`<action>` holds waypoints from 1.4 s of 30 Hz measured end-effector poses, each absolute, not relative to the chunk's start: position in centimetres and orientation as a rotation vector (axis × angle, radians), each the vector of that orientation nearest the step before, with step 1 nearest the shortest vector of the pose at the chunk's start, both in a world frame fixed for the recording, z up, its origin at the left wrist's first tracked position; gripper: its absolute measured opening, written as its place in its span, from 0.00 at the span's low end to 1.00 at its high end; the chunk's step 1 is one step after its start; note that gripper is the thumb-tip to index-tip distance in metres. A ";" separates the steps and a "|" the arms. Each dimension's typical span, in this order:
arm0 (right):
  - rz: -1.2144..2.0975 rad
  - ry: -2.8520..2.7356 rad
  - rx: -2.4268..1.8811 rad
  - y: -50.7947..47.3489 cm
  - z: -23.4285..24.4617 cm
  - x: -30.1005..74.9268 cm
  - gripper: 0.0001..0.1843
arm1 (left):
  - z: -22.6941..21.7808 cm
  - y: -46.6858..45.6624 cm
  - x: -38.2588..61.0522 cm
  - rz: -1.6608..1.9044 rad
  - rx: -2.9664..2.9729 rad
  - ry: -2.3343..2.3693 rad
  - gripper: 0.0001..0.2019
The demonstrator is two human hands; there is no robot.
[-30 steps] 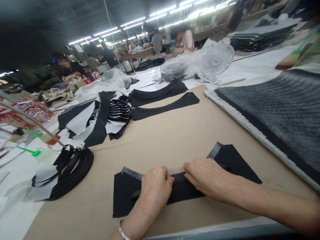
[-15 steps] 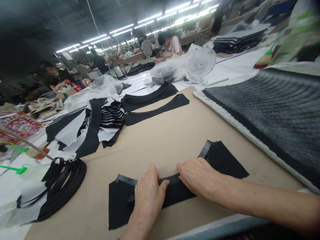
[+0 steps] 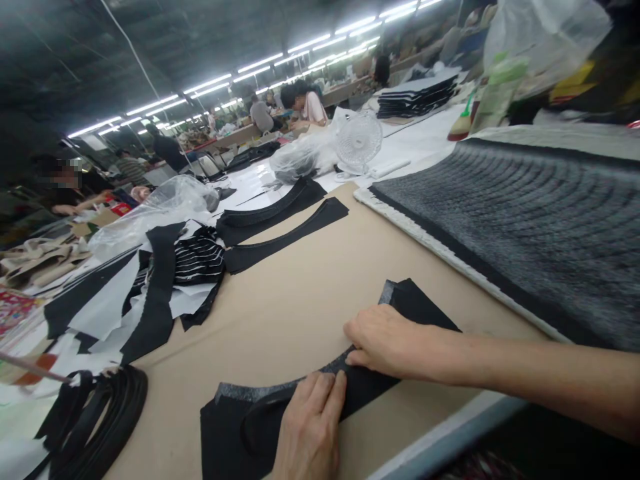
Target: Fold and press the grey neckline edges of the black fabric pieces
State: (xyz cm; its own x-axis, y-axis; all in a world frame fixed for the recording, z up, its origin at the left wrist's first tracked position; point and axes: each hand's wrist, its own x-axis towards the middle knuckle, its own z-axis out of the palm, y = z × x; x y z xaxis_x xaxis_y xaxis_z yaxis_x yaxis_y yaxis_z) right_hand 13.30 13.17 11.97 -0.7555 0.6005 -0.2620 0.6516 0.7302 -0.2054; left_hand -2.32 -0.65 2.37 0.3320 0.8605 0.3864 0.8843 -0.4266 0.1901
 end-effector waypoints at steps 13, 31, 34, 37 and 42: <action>-0.639 2.600 0.974 18.2 12.4 16.8 0.07 | 1.2 -0.6 -2.7 -0.355 -2.420 -1.489 0.25; -0.371 2.746 1.076 17.2 10.6 17.1 0.13 | 1.9 0.0 -0.7 -0.418 -2.286 -1.627 0.25; -0.377 2.752 1.172 17.2 10.3 17.6 0.17 | 2.3 0.8 0.4 -0.450 -2.289 -1.683 0.22; -0.405 2.765 1.271 17.1 10.2 17.8 0.19 | 2.5 1.7 1.7 -0.332 -2.282 -1.754 0.26; -0.646 2.771 1.401 18.6 9.5 18.9 0.17 | 1.8 2.4 2.5 -0.263 -2.201 -1.665 0.26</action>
